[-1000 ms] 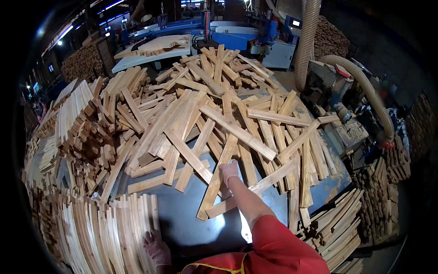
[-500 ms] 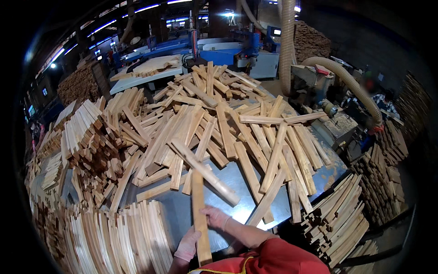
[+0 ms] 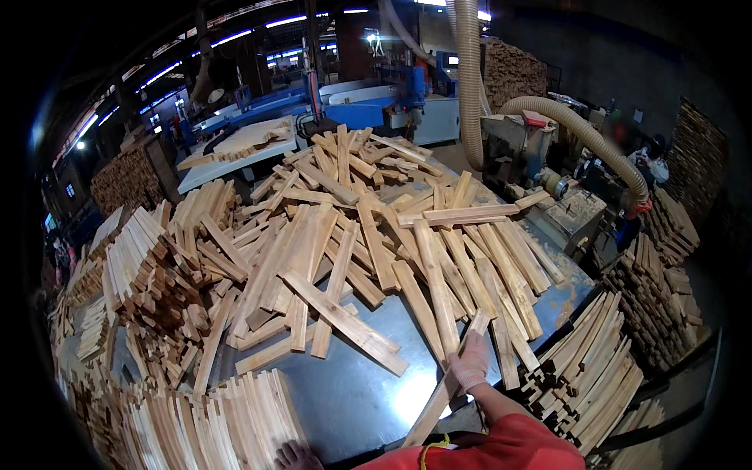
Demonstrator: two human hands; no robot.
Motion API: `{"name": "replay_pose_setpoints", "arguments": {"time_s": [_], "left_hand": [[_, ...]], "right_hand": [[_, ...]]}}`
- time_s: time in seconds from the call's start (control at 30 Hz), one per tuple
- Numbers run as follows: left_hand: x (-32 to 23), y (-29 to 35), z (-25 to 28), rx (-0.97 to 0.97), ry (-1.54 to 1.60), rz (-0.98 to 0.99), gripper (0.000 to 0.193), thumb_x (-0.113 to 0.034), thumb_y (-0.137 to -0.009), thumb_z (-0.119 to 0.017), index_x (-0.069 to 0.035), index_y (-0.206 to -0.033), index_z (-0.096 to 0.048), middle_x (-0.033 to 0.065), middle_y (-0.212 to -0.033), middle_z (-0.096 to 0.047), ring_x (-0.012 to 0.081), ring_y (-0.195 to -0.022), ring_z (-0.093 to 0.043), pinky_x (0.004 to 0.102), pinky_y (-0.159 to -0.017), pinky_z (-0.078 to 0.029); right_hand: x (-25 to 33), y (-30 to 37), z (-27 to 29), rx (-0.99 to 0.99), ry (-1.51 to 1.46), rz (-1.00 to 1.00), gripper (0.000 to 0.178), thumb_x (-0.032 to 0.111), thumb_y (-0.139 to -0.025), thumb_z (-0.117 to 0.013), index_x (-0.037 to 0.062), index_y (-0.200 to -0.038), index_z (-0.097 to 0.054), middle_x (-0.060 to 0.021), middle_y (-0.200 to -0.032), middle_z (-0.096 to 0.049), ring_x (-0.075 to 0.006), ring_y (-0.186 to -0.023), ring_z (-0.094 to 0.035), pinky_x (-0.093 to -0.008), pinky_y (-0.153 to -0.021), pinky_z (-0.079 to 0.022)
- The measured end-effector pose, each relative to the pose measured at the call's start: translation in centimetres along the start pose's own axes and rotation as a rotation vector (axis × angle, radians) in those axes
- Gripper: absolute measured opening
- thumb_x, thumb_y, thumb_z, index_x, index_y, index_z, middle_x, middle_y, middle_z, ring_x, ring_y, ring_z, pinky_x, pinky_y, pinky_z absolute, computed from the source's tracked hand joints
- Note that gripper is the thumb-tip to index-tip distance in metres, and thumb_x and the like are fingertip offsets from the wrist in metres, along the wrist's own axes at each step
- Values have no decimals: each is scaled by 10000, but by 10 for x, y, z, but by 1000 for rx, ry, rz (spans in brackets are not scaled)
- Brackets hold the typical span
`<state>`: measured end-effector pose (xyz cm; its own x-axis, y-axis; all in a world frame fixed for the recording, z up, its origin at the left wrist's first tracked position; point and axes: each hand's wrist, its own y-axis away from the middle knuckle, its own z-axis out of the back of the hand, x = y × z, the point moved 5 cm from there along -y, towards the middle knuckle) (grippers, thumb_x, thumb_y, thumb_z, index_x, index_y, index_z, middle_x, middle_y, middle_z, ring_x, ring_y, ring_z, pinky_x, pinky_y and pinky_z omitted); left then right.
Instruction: The person repeatedly picks up thin wooden planks from a large pile on a metal table, aligns them, and stacks them into neat bundles. The person then lifts the bundles and places them onto a nearby rack before returning to the table to continue stacking more planks.
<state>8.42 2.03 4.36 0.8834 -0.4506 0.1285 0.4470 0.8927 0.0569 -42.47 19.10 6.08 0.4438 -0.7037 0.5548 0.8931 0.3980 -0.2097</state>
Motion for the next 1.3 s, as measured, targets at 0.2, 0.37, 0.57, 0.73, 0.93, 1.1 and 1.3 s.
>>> {"name": "replay_pose_setpoints", "arguments": {"time_s": [0.2, 0.37, 0.57, 0.73, 0.93, 1.1, 1.3], "left_hand": [[-64, -79, 20, -229, 407, -75, 791, -256, -835, -776, -71, -1550, -491, 289, -1513, -501, 508, -1433, -433, 630, -1191, -348], [-153, -99, 77, 2, 698, -459, 740, -319, -845, -808, 15, -1455, -556, 269, -1424, -603, 446, -1353, -554, 485, -1166, -452], [-198, -123, 33, 274, 1191, -229, 895, -347, -892, -822, -27, -1617, -406, 240, -1471, -606, 338, -1336, -618, 410, -1124, -492], [-104, -106, -4, 182, 1012, 267, 724, -262, -945, -720, -51, -1589, -465, 191, -1454, -634, 331, -1285, -640, 437, -1119, -491], [-22, -90, -6, 95, 171, 209, 812, -375, -942, -673, -56, -1633, -390, 191, -1684, -390, 433, -1539, -354, 616, -1252, -269], [-24, -88, 4, 29, 120, 156, 856, -480, -953, -686, -64, -1633, -372, 209, -1507, -547, 425, -1468, -459, 598, -1224, -328], [-79, -97, 18, 118, 899, 148, 1000, -475, -897, -761, -36, -1666, -297, 284, -1517, -558, 465, -1283, -623, 515, -1085, -504]], "right_hand": [[-39, -4, -25, -56, -241, -304, 1074, 235, -750, -825, -43, -1636, -286, -313, -1451, -553, -501, -1346, -534, -487, -1189, -409], [30, -23, -32, 17, -556, -97, 955, 69, -830, -742, -26, -1659, -279, -277, -1548, -515, -345, -1417, -524, -394, -1208, -403], [184, 35, -72, 568, -725, 142, 1041, 191, -855, -825, 42, -1699, -233, -243, -1629, -433, -316, -1484, -469, -402, -1224, -394], [215, -28, -139, 371, -64, 518, 1030, 397, -786, -860, -4, -1596, -367, -311, -1547, -471, -432, -1475, -440, -506, -1240, -362], [201, -48, -190, 705, -58, 267, 1000, 236, -770, -829, 31, -1609, -325, -321, -1409, -601, -470, -1245, -646, -480, -1048, -534], [199, 69, -139, 942, -800, -7, 947, 112, -769, -801, 15, -1613, -383, -179, -1310, -683, -286, -1150, -663, -379, -1024, -536], [190, 227, -130, 1433, -551, 200, 1015, 393, -846, -850, -27, -1613, -334, -240, -1439, -629, -348, -1406, -537, -416, -1201, -410]]}}
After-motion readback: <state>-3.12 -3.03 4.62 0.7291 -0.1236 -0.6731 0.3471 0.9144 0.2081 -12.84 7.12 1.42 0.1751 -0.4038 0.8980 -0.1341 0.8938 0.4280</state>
